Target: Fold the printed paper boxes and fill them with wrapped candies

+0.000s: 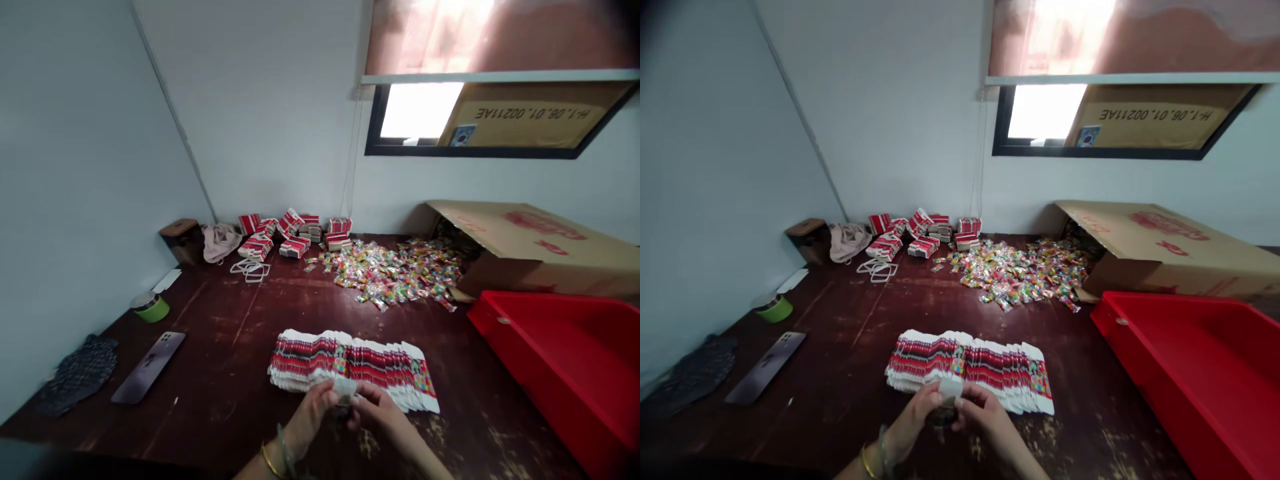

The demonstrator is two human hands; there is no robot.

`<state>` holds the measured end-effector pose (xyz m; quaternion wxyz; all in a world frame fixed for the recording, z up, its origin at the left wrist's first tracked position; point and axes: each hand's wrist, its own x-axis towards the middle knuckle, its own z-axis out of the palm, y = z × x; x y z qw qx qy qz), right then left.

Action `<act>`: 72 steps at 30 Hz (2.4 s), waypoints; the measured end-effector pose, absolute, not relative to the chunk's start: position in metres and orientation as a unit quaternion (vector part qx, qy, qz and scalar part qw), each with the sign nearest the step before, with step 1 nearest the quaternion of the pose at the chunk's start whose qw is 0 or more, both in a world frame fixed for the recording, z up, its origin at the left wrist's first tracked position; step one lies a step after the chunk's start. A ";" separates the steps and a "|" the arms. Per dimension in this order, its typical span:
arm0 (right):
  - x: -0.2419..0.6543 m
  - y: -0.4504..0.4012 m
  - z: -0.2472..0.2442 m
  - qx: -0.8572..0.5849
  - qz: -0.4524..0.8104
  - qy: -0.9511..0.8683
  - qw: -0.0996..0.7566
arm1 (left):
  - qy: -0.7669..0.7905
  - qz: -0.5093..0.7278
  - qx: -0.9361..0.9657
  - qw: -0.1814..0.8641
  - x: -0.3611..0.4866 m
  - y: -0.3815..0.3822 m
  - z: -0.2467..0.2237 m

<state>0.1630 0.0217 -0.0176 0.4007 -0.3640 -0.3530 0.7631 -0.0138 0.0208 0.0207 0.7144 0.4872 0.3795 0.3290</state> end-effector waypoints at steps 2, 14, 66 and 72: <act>0.164 0.022 -0.010 -0.374 0.750 -0.384 0.388 | 0.406 0.313 0.572 0.641 -0.015 0.021 0.024; 0.176 0.015 0.027 -0.417 0.476 -0.669 0.390 | 0.354 0.231 0.495 0.759 -0.018 0.023 0.020; 0.268 0.571 -0.039 -0.576 0.068 -0.758 0.300 | 0.552 0.088 0.828 -0.046 -0.077 0.364 -0.099; 0.251 0.645 -0.074 -0.549 0.075 -0.814 0.175 | 0.559 0.099 0.823 0.021 -0.070 0.358 -0.091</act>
